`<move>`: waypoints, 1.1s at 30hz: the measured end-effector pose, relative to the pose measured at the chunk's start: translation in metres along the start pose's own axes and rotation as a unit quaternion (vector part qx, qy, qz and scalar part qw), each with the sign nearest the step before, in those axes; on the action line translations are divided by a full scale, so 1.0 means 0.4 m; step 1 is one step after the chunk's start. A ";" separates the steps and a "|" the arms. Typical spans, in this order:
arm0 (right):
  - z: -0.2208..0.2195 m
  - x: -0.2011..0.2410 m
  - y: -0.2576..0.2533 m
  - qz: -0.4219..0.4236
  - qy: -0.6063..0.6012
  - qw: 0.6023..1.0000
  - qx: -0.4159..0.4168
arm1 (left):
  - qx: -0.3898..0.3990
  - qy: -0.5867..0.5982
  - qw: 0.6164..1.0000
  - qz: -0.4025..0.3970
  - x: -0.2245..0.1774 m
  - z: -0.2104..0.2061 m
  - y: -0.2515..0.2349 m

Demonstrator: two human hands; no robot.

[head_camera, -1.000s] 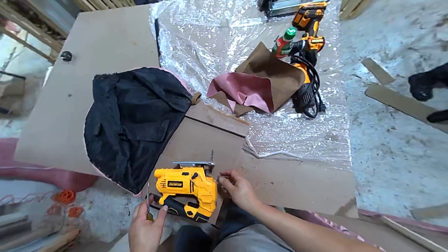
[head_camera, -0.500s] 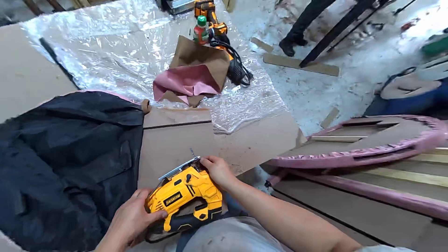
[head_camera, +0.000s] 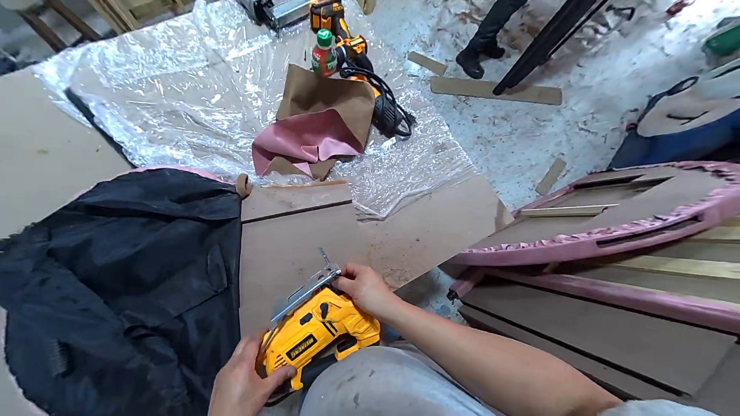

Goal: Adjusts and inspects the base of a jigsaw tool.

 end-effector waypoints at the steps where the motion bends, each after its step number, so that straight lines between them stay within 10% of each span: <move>1: 0.006 -0.002 0.018 0.031 0.000 0.999 0.008 | -0.034 0.002 0.999 -0.014 -0.012 -0.008 0.029; 12: 0.031 -0.056 0.197 0.405 -0.035 0.912 0.054 | -0.311 -0.080 0.933 -0.164 -0.063 -0.124 0.214; 27: 0.035 -0.116 0.242 0.398 0.023 0.917 0.018 | -0.317 -0.116 0.905 -0.259 -0.033 -0.112 0.186; 33: 0.030 -0.110 0.251 0.430 0.035 0.901 0.049 | -0.249 -0.055 0.948 -0.191 -0.045 -0.086 0.218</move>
Point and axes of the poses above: each hand's wrist, its own y-axis away from the middle knuckle, its own z-axis out of the back of the hand, x = y × z, the point moved 2 cm from there along -y, towards the middle knuckle, and after that the axes turned 5 degrees about -z, right-handed, at the moved point
